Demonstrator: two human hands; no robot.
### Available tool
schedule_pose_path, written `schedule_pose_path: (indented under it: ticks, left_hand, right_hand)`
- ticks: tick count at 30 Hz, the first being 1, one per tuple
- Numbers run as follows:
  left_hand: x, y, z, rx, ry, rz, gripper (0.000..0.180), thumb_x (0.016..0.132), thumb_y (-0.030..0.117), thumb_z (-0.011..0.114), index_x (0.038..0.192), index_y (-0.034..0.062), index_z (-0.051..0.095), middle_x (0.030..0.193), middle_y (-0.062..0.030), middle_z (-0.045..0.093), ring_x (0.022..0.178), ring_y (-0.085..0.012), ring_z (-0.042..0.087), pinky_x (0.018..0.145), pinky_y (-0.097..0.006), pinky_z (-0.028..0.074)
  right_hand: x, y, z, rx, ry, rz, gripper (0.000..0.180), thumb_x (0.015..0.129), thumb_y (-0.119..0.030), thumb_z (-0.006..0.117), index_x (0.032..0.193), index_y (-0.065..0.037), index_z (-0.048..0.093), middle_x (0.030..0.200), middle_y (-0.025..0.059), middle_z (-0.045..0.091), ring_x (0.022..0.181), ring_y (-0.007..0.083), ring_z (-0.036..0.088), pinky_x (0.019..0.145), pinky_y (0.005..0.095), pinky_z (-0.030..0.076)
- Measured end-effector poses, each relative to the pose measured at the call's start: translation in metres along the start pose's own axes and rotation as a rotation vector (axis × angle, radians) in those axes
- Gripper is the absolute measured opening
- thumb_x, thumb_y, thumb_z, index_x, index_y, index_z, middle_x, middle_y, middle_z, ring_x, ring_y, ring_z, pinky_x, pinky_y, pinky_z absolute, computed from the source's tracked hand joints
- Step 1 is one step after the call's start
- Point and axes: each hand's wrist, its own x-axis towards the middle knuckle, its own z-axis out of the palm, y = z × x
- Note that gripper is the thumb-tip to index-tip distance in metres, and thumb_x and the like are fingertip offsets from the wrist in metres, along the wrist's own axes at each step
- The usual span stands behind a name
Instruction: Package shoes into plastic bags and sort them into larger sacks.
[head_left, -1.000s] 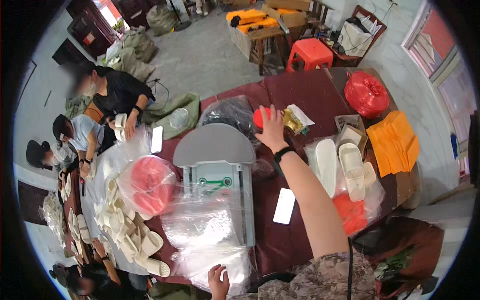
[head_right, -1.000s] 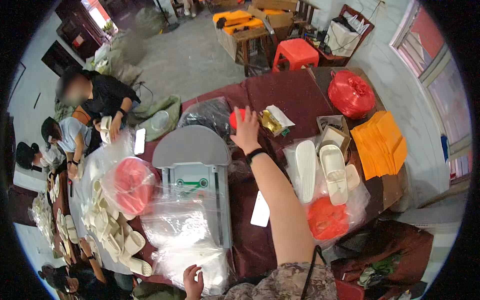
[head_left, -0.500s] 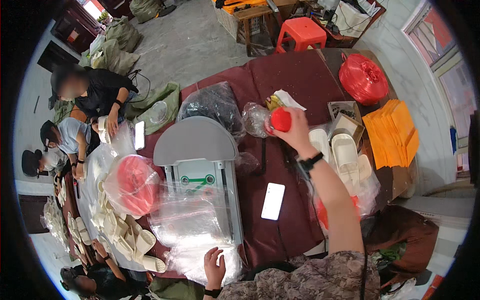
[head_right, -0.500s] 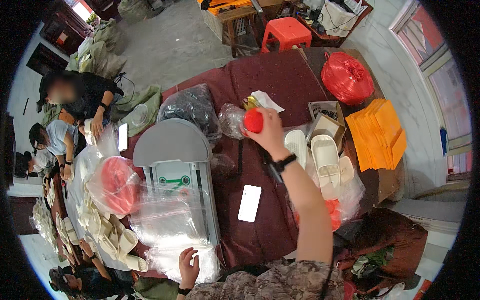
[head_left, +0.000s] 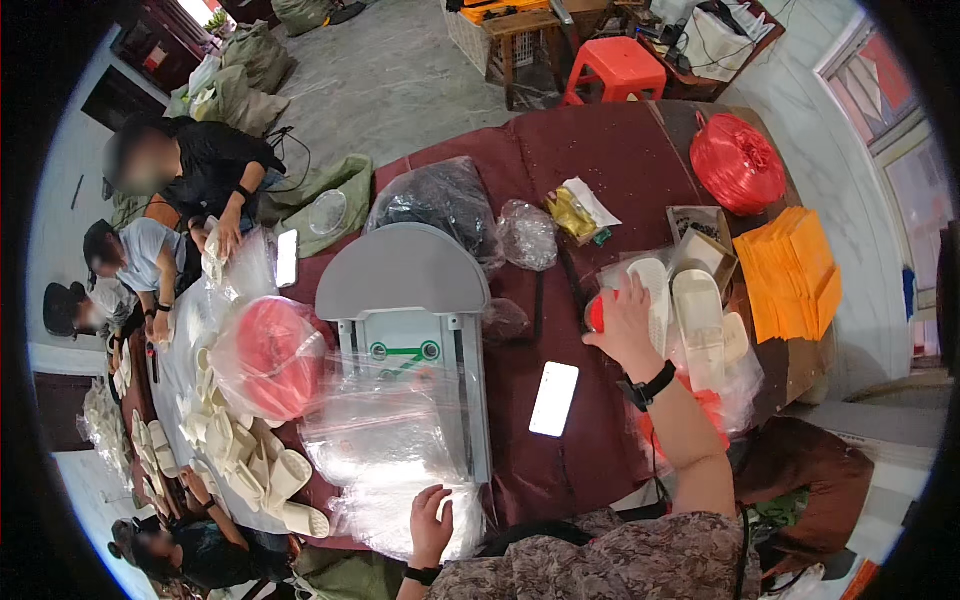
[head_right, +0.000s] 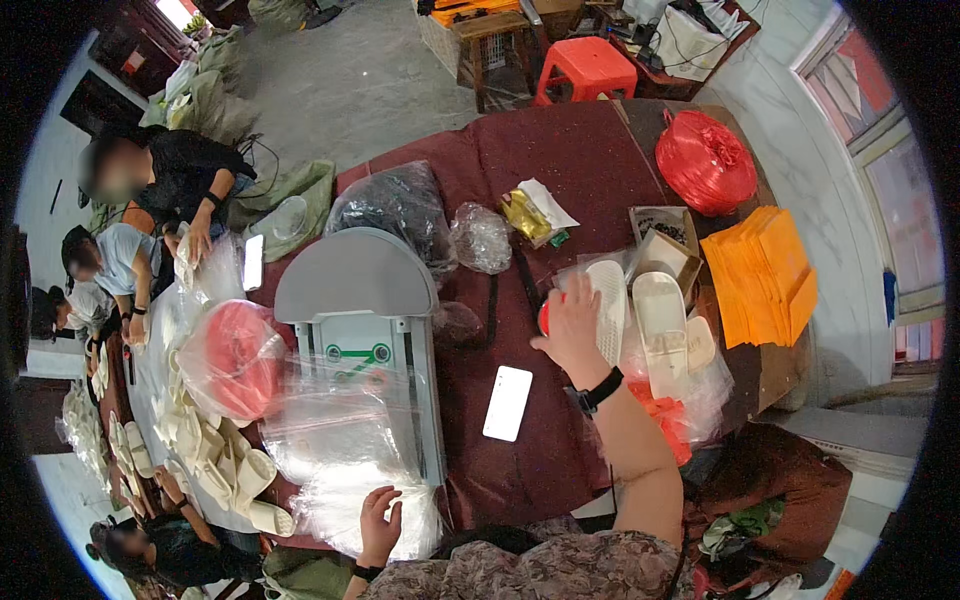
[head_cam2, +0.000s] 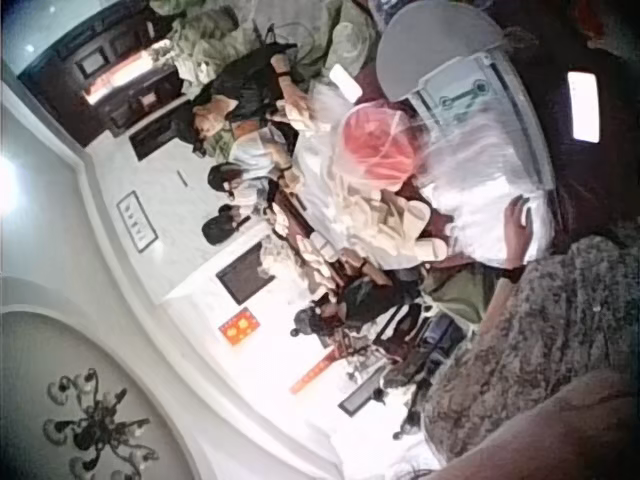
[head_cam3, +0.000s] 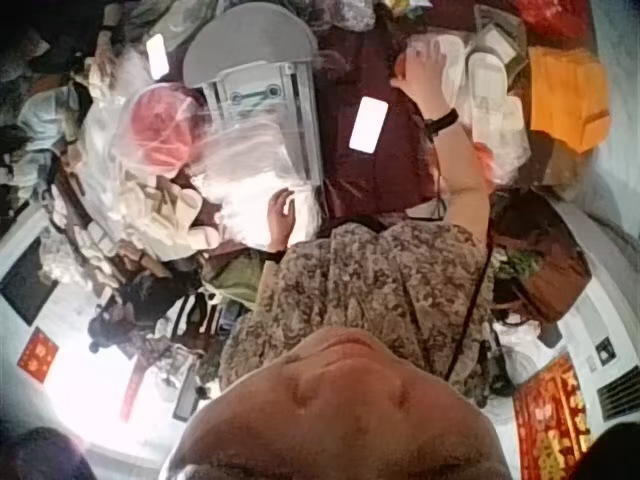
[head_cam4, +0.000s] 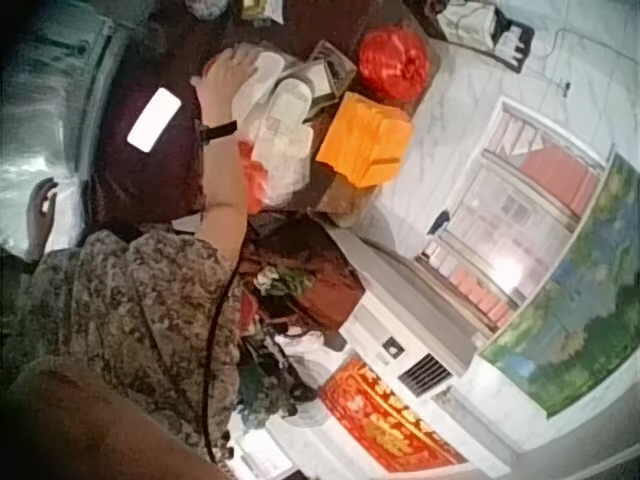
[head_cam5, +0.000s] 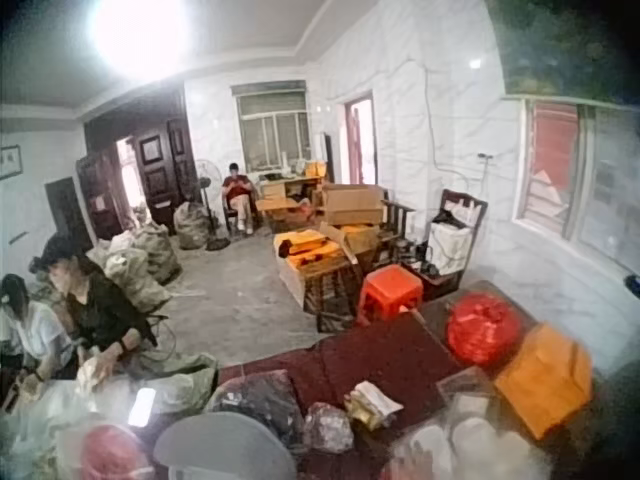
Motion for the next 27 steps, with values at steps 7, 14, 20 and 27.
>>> schedule_pose_path:
  ticks: [7,14,20,27]
  left_hand:
    - [-0.011,-0.001,0.008,-0.051,-0.004,-0.108,0.02,0.08,0.007,0.063,0.1,0.0072,0.065,0.107,-0.0133,0.061,0.1,-0.0327,0.057,0.086,-0.041,0.046]
    - [0.065,0.05,-0.022,-0.003,0.023,0.116,0.029,0.079,0.015,0.069,0.107,0.0098,0.063,0.112,-0.0121,0.06,0.102,-0.0325,0.056,0.086,-0.04,0.047]
    - [0.24,0.149,-0.034,0.162,0.071,0.515,0.065,0.075,0.03,0.075,0.129,0.0078,0.048,0.136,-0.015,0.043,0.126,-0.0405,0.038,0.102,-0.048,0.035]
    - [0.348,0.145,0.013,0.68,0.071,0.619,0.073,0.066,0.034,0.078,0.129,0.0112,0.048,0.138,-0.0115,0.044,0.137,-0.0355,0.026,0.107,-0.052,0.026]
  right_hand:
    - [0.124,-0.054,0.089,0.957,-0.044,-0.068,0.066,0.073,-0.039,0.077,0.121,-0.001,0.052,0.123,0.0215,0.053,0.115,0.0343,0.051,0.096,0.0386,0.042]
    - [0.179,-0.119,0.124,0.974,-0.348,0.27,0.09,0.072,-0.054,0.073,0.13,0.007,0.043,0.129,0.0263,0.051,0.12,0.0366,0.051,0.098,0.0406,0.042]
    - [0.183,-0.117,0.152,0.886,-0.049,0.153,0.02,0.076,-0.022,0.061,0.089,-0.007,0.069,0.091,0.0162,0.067,0.09,0.0356,0.062,0.078,0.0421,0.048]
    - [0.182,-0.122,0.11,0.841,0.098,0.11,0.022,0.08,-0.026,0.063,0.089,-0.005,0.064,0.086,0.0161,0.066,0.084,0.0361,0.063,0.071,0.0427,0.048]
